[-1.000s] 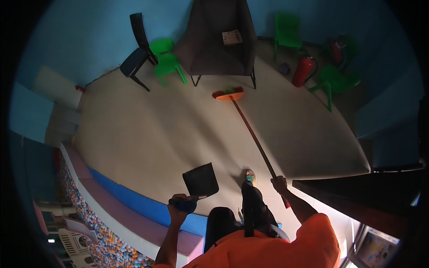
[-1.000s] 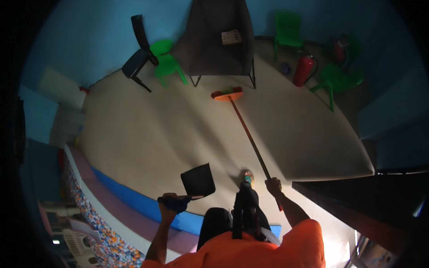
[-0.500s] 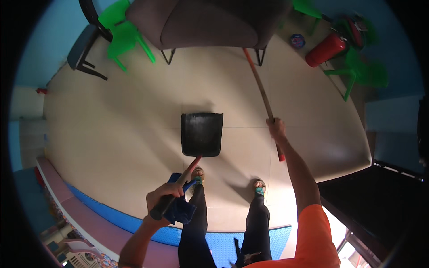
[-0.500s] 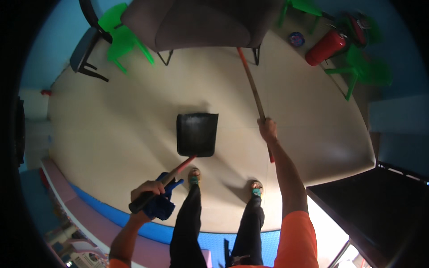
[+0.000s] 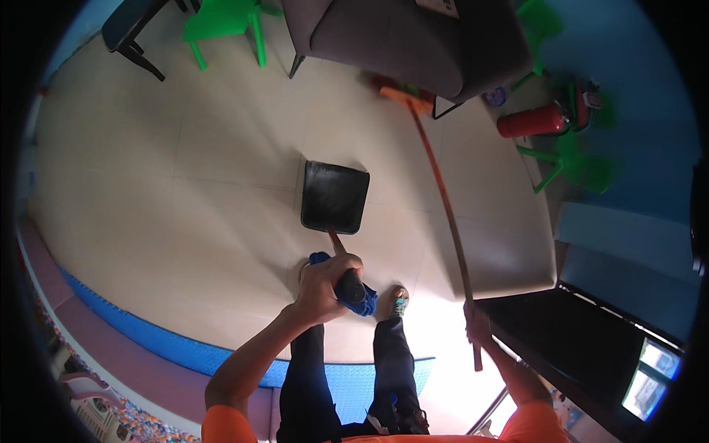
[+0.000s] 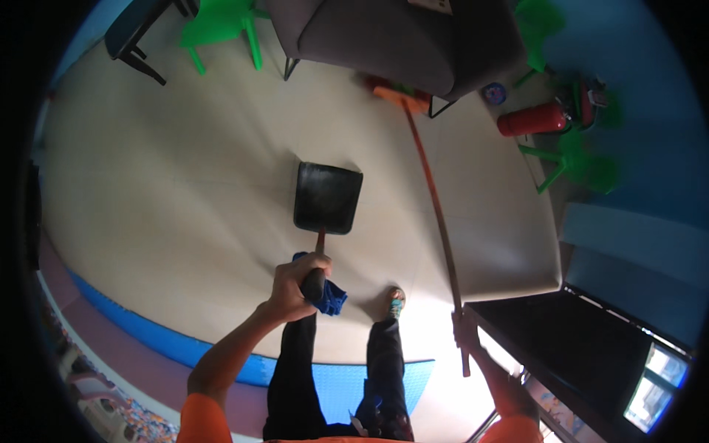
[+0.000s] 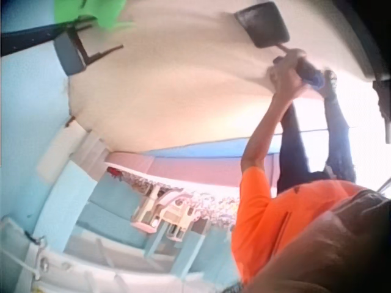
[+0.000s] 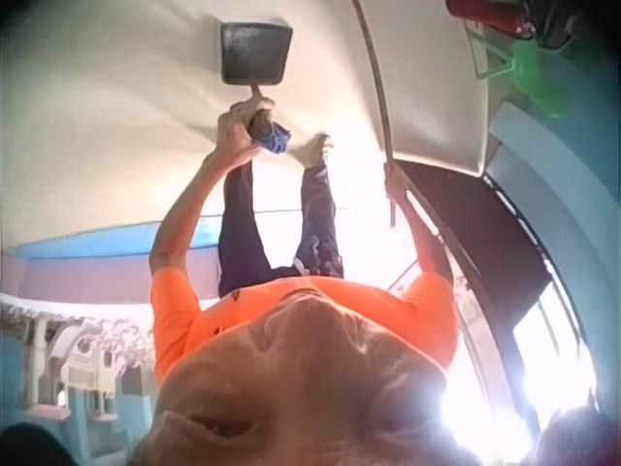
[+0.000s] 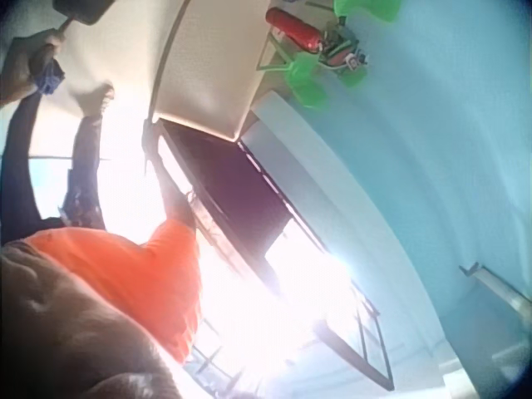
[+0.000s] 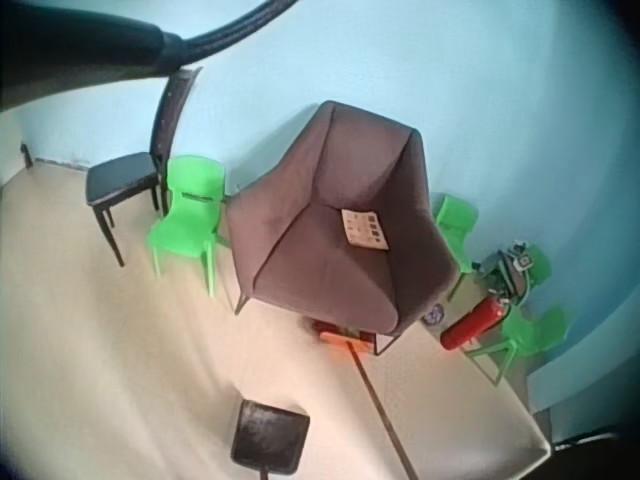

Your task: The person cleans a glass door frame using a blue cloth, wiping the metal edges and glass surface. After cleaning, the person puts on sandals and proceeds to sweep the floor with a broom and dustpan.

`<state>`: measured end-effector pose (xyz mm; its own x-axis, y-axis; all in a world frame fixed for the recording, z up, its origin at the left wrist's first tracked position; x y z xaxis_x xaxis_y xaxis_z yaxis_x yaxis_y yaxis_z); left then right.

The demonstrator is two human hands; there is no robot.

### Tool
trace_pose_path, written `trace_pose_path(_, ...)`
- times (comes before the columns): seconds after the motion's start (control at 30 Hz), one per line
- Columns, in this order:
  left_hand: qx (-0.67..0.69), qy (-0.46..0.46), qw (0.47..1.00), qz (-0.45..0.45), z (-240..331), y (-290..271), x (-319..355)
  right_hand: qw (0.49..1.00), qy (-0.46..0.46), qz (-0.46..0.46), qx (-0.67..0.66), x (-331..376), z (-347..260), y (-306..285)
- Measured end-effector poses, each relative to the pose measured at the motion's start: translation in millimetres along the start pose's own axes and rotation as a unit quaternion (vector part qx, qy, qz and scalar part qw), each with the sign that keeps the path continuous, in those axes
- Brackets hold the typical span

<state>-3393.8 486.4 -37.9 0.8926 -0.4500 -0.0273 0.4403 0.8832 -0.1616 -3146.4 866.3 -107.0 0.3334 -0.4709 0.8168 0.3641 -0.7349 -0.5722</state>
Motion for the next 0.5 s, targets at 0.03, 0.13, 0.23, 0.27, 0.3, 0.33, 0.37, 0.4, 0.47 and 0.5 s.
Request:
trace_pose_path(0.03,0.004,-0.002,1.0,0.003,-0.6,-4.0,0.9,0.999,-0.016,-0.003,0.04,48.4,-4.9,-10.6)
trace_pose_path(0.13,0.011,0.002,1.0,0.007,5.9,-2.8,0.8,1.0,0.022,0.015,0.013,94.1,-3.1,-32.3)
trace_pose_path(0.23,0.01,0.029,1.0,-0.001,7.4,-4.1,-5.5,0.961,-0.192,0.154,0.13,15.7,5.0,-16.6)
trace_pose_path(0.27,0.009,0.036,0.999,0.0,7.4,-2.9,-5.6,0.932,-0.2,0.211,0.217,-24.1,-10.8,-11.0)
trace_pose_path(0.3,0.004,0.031,1.0,0.002,4.1,-2.2,-3.4,0.94,-0.187,0.241,0.152,-49.4,-48.1,-9.6)
trace_pose_path(0.33,0.003,0.03,1.0,0.001,2.5,-0.6,-4.7,0.917,-0.211,0.292,0.172,-91.8,-64.3,-8.9)
trace_pose_path(0.37,-0.004,0.024,1.0,0.007,-0.6,-1.5,-4.1,0.924,-0.197,0.289,0.156,-116.4,-105.7,-10.1)
trace_pose_path(0.4,0.007,0.047,0.999,0.013,2.1,-1.0,-7.2,0.902,-0.23,0.325,0.165,-155.1,-119.6,-14.1)
trace_pose_path(0.47,0.005,0.053,0.998,0.033,-2.3,-2.2,-3.8,0.954,-0.143,0.242,0.106,-173.5,-200.7,-15.3)
trace_pose_path(0.5,0.005,0.058,0.997,0.042,-4.0,-3.2,-1.6,0.985,-0.077,0.149,0.042,-168.1,-231.6,-13.5)
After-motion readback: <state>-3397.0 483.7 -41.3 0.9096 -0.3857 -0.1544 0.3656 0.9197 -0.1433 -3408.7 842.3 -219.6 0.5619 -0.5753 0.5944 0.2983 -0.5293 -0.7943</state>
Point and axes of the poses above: each hand's wrist, its own x-axis away from the middle knuckle, its own y-axis out of the palm, z = x × y, the point moved 5 cm from there along -x, towards the middle knuckle, and after that the axes turned 7 degrees about x, right-handed, at the moved point
